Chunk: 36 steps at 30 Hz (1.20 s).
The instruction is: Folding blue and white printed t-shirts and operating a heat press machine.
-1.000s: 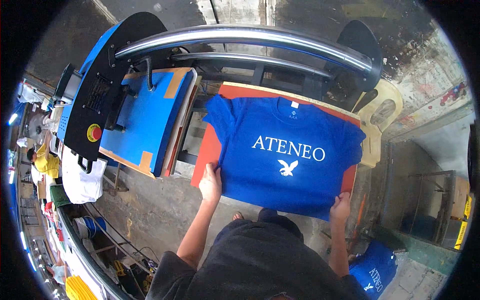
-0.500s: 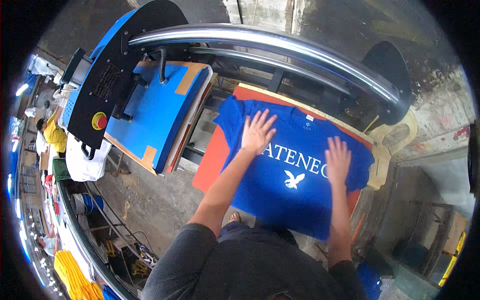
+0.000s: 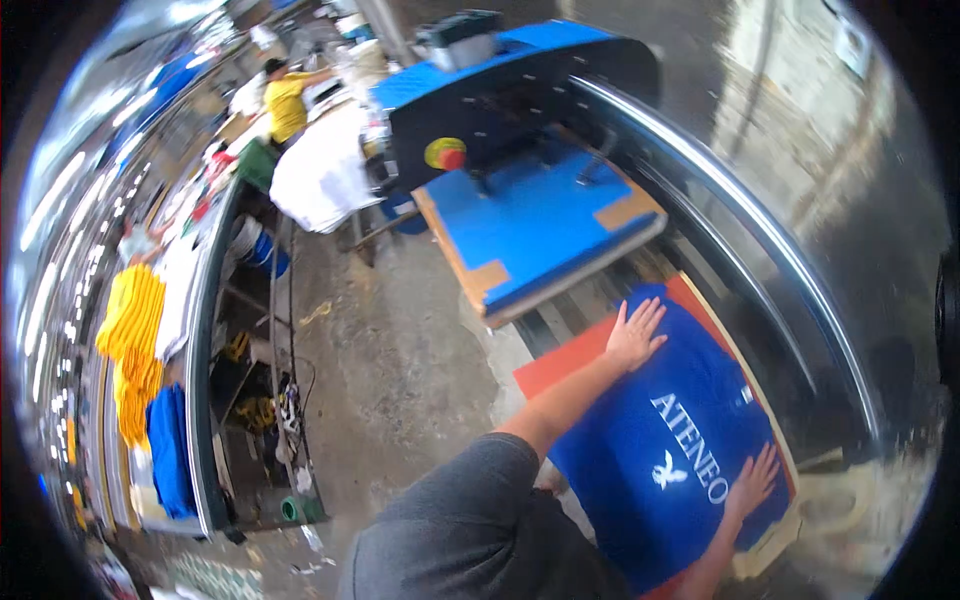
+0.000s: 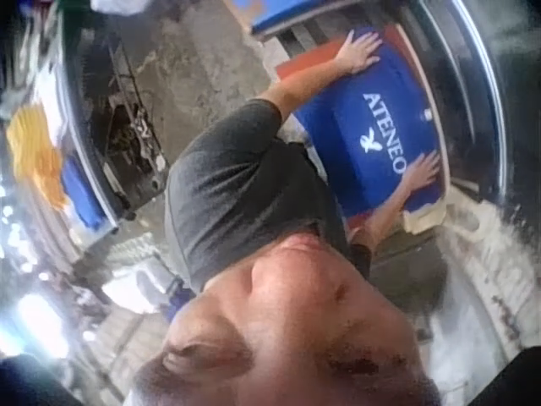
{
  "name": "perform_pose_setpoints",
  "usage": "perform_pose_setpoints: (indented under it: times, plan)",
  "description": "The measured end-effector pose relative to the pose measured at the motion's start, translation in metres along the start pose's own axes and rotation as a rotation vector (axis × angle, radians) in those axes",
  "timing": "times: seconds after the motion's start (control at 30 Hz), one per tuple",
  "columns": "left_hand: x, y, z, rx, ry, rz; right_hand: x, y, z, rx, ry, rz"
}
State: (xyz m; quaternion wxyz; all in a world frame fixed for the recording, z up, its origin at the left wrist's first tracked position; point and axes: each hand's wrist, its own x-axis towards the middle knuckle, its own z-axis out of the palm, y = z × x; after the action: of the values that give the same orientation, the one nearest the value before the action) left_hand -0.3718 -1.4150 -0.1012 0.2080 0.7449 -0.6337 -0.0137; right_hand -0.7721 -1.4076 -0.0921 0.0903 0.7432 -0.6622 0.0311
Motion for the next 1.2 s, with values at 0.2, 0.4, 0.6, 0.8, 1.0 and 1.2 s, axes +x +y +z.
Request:
perform_pose_setpoints:
  times: [0.2,0.4,0.6,0.8,1.0,1.2]
  plan:
    - [-0.044,-0.053,-0.064,0.010,0.037,-0.081,0.023,-0.065,-0.017,-0.122,-0.066,0.125]
    - [-0.200,-0.093,-0.108,-0.182,0.010,0.039,0.024,-0.286,-0.153,0.741,0.337,-0.611]
    - [-0.394,-0.206,-0.166,-0.189,-0.031,-0.515,-0.034,-0.516,-0.284,0.873,0.347,-1.205]
    - [-0.542,-0.273,-0.238,-0.146,0.242,-0.963,0.005,-0.695,-0.273,0.690,0.497,-1.355]
    - [-0.648,-0.279,-0.260,-0.105,0.543,-1.295,0.024,-0.763,-0.259,0.325,0.420,-1.144]
    - [-0.662,-0.276,-0.272,-0.121,0.445,-1.242,0.056,-0.768,-0.239,0.249,0.471,-1.055]
